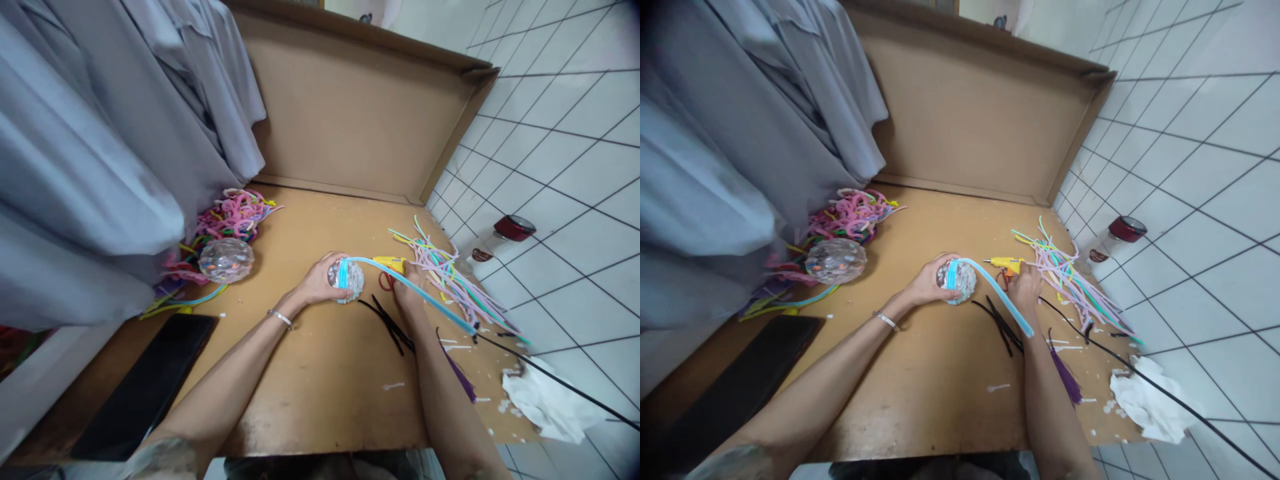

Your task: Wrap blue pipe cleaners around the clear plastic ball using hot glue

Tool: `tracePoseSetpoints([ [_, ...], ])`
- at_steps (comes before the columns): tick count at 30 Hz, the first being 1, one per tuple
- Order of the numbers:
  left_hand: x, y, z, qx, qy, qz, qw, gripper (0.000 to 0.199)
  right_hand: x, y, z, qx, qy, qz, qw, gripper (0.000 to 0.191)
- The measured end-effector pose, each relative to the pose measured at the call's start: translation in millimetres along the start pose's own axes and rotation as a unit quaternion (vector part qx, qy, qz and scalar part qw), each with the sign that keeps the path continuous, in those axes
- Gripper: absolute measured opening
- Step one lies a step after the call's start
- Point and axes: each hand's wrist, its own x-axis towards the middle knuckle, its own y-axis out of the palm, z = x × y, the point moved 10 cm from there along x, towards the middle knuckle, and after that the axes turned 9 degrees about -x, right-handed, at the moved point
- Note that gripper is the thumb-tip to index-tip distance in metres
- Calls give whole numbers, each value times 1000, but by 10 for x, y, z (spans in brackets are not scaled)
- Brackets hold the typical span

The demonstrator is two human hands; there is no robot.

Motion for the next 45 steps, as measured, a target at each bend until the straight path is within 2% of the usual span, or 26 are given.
tracePoseSetpoints([
  [3, 2, -2, -11, 5, 4, -2, 1000, 76, 12, -230, 242, 21, -30, -33, 999, 37],
  [5, 2, 4, -22, 12, 5, -2, 1000, 76, -33, -385, 568, 83, -105, -36, 990, 39],
  [10, -10, 55, -105, 48, 23, 7, 999, 76, -295, -668, 1209, 164, -224, -50, 959, 45],
  [13, -19, 80, -136, 66, 30, 12, 997, 78, -442, -721, 1396, 189, -287, -70, 937, 29],
  [19, -14, 70, -121, 55, 33, 8, 998, 75, -446, -803, 1312, 277, -267, -111, 917, 19],
  [26, -12, 31, -47, 18, 20, -6, 1000, 74, -545, -703, 1323, 227, -285, -151, 919, 16],
  [30, -12, 19, -33, 8, 19, -9, 1000, 74, -609, -656, 1351, 220, -312, -165, 910, 17],
  [33, -8, 12, -16, 10, 15, -13, 1000, 75, -612, -662, 1340, 226, -300, -176, 910, 16],
  [45, -10, 4, -79, 2, 21, -13, 1000, 72, -652, -639, 1374, 225, -307, -178, 908, 17],
])
